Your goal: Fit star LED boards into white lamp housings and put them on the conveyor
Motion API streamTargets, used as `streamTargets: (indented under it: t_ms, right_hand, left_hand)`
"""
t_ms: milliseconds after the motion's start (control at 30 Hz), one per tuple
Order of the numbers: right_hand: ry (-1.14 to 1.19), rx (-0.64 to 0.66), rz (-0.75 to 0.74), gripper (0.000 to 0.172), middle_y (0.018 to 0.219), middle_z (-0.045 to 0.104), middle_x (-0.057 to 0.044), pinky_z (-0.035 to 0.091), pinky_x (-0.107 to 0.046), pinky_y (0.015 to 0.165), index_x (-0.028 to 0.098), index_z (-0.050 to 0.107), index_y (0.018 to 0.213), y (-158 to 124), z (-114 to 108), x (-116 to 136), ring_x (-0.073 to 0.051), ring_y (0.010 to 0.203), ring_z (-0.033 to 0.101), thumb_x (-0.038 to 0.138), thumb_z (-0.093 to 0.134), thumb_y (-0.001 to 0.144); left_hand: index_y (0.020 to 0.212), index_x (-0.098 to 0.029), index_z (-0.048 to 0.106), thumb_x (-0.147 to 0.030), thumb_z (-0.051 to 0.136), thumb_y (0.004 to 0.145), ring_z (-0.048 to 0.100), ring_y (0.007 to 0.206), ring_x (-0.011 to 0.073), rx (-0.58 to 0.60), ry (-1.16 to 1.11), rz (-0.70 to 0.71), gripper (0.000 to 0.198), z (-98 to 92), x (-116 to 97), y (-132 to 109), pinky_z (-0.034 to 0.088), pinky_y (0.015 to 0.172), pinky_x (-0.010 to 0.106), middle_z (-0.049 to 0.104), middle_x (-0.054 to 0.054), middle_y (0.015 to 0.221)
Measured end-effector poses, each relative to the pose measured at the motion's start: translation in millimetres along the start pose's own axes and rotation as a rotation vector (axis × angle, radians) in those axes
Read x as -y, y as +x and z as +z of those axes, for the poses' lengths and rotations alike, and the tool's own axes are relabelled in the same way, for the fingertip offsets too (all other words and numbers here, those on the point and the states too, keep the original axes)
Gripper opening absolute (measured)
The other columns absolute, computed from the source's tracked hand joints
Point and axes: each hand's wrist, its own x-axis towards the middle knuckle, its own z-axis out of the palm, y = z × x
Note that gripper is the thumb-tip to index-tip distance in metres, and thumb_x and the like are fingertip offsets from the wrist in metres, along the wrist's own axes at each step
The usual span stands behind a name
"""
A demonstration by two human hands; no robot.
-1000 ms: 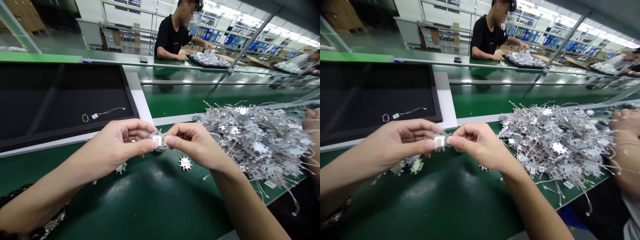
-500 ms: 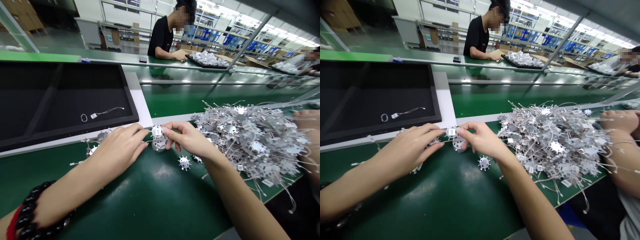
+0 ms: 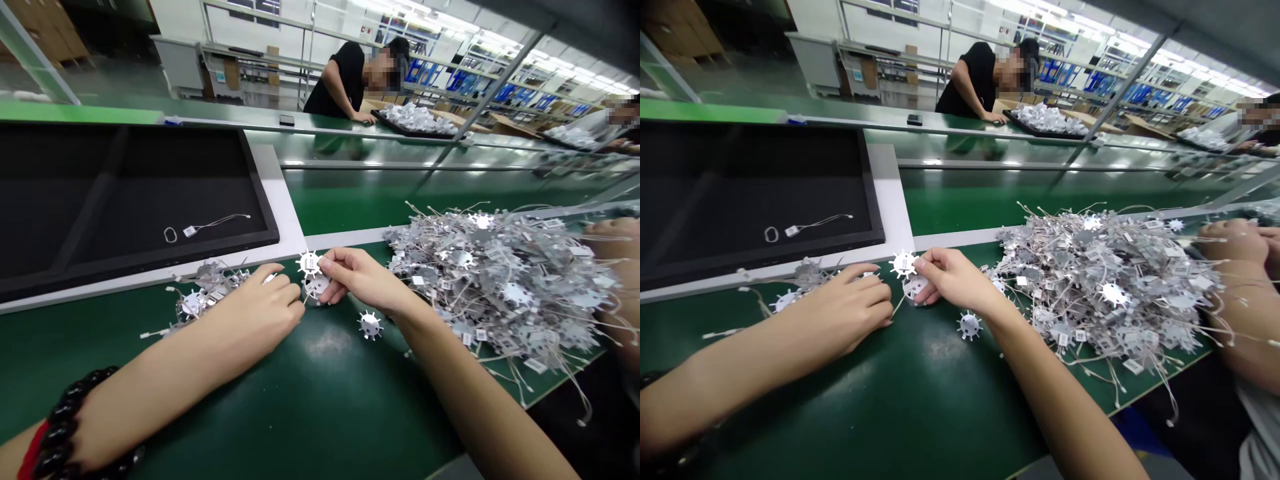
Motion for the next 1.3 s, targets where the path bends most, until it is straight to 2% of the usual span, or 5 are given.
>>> streamTargets:
  t_ms: [400, 600, 867, 1133, 1300]
  right_hand:
    - [-0.080, 0.124, -0.214, 0.027, 0.066, 0.068, 0.000, 0.051, -0.031, 0.074, 0.020, 0.061, 0.084, 0, 4, -5, -0.016, 0.068, 0.065, 0.044, 0.066, 0.096]
    - [-0.028, -0.131, -0.408, 0.037, 0.070, 0.062, 0.002, 0.042, -0.026, 0.057, 0.020, 0.059, 0.083, -3, -4, 3, -0.010, 0.057, 0.052, 0.054, 0.070, 0.090]
    - [-0.069, -0.224, -0.508, 0.025, 0.067, 0.062, 0.003, 0.036, -0.025, 0.050, 0.019, 0.059, 0.083, -12, -6, 9, -0.009, 0.052, 0.049, 0.040, 0.060, 0.097]
    - [-0.333, -0.193, -0.381, 0.030, 0.067, 0.060, 0.002, 0.036, -0.027, 0.054, 0.020, 0.058, 0.074, -23, -13, 18, -0.011, 0.058, 0.049, 0.037, 0.057, 0.098]
    - [-0.333, -0.068, -0.195, 0.029, 0.063, 0.056, 0.003, 0.032, -0.027, 0.054, 0.020, 0.059, 0.073, -24, -21, 19, -0.012, 0.057, 0.046, 0.041, 0.065, 0.093]
  left_hand:
    - [0.070, -0.021, 0.073, -0.014, 0.076, 0.084, 0.063, 0.077, 0.0225, 0.062, 0.001, 0.120, 0.016, -2.7, -24, 1, 0.047, 0.087, 0.040, 0.069, 0.002, 0.075]
    - [0.068, -0.016, 0.071, -0.029, 0.061, 0.100, 0.062, 0.063, 0.0242, -0.100, -0.035, -0.024, 0.036, -31.9, -1, 1, 0.048, 0.067, 0.041, 0.066, 0.004, 0.067]
    - [0.139, -0.005, 0.057, -0.007, 0.051, 0.096, 0.058, 0.135, 0.0368, -0.061, -0.012, 0.046, 0.044, 3.4, 17, -1, 0.050, 0.108, 0.050, 0.057, 0.023, 0.150]
    - [0.120, -0.009, 0.071, -0.030, 0.074, 0.090, 0.071, 0.070, 0.0296, 0.139, 0.009, -0.073, 0.036, -11.0, -1, 5, 0.058, 0.061, 0.041, 0.071, 0.011, 0.092]
    - [0.091, -0.008, 0.076, -0.061, 0.068, 0.091, 0.072, 0.076, 0.0331, 0.109, 0.062, -0.182, 0.054, -13.6, 0, 6, 0.059, 0.079, 0.051, 0.070, 0.010, 0.078]
